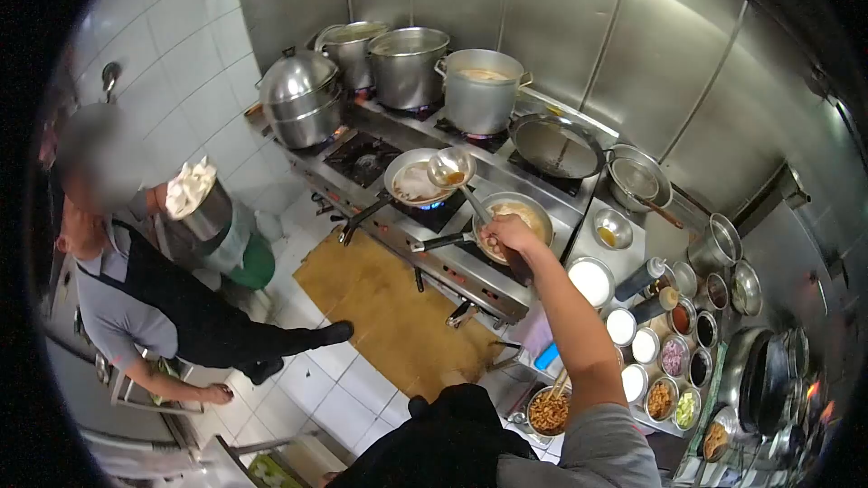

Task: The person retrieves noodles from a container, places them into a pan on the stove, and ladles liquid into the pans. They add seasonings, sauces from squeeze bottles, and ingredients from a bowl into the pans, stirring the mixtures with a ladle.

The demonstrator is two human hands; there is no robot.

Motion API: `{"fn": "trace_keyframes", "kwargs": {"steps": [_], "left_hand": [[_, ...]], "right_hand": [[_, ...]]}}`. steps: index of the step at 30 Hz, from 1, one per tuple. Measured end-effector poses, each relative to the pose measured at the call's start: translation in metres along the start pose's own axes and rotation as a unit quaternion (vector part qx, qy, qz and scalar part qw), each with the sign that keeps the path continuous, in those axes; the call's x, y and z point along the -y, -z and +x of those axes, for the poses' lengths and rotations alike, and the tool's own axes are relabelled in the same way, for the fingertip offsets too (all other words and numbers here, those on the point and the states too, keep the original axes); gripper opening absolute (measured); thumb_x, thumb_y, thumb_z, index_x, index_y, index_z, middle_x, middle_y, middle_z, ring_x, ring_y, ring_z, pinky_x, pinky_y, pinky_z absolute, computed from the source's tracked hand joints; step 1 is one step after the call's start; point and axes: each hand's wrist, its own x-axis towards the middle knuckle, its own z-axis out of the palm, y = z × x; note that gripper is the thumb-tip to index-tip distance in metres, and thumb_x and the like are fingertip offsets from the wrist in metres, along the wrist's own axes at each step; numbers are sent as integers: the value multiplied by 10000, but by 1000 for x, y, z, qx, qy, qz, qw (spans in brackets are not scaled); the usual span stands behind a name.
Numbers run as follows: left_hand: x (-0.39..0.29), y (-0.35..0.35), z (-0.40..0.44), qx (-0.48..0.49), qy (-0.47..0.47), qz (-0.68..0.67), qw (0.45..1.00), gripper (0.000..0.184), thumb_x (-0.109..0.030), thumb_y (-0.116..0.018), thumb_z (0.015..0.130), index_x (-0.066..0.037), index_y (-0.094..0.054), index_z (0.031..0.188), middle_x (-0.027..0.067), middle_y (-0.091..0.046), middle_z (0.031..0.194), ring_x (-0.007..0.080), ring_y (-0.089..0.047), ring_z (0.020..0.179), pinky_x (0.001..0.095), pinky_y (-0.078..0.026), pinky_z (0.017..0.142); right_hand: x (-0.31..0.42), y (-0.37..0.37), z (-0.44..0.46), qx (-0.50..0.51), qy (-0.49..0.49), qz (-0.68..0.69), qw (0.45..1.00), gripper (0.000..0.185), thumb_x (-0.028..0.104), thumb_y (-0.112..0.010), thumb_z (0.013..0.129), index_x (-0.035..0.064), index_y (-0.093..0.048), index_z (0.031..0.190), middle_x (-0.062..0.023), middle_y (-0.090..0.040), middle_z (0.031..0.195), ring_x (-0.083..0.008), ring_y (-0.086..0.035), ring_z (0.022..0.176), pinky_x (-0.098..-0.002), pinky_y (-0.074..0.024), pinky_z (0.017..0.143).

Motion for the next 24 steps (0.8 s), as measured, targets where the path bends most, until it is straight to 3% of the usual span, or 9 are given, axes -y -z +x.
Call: {"fn": "trace_keyframes", "kwargs": {"steps": [3,8,10,13,24], "left_hand": [[-46,33,30,-1,-20,7,1000,312,-287,-689,844,-1,-674,966,89,-683,829,168,-632,768,324,-508,686],[-98,45,65,20,-67,29,997,308,-285,-702,834,-10,-679,970,94,-690,831,172,-643,776,323,-514,692],[-115,43,74,34,-85,52,994,308,-284,-706,830,-13,-680,972,96,-692,831,173,-647,780,323,-517,695],[-144,41,85,60,-111,90,988,306,-283,-714,824,-18,-683,975,99,-696,832,175,-653,785,322,-521,699],[-232,49,136,107,-176,186,961,306,-278,-741,802,-37,-694,984,110,-711,834,184,-677,804,320,-535,713]], "right_hand": [[-3,2,25,-41,14,-57,997,105,52,-587,855,-49,-612,839,-78,-568,689,-142,-530,560,-287,-429,461],[-23,8,59,-69,7,-21,997,158,43,-593,844,-46,-615,972,-66,-579,734,-125,-526,555,-265,-436,457],[-32,8,66,-66,20,-18,997,107,94,-585,868,-10,-612,877,-29,-546,623,-98,-503,491,-241,-425,438],[-35,4,68,-83,5,6,997,85,91,-586,866,9,-608,872,-22,-539,613,-99,-492,470,-237,-411,422],[-28,6,69,-38,-10,5,999,76,103,-608,867,28,-595,872,1,-516,598,-79,-485,472,-249,-429,418]]}}
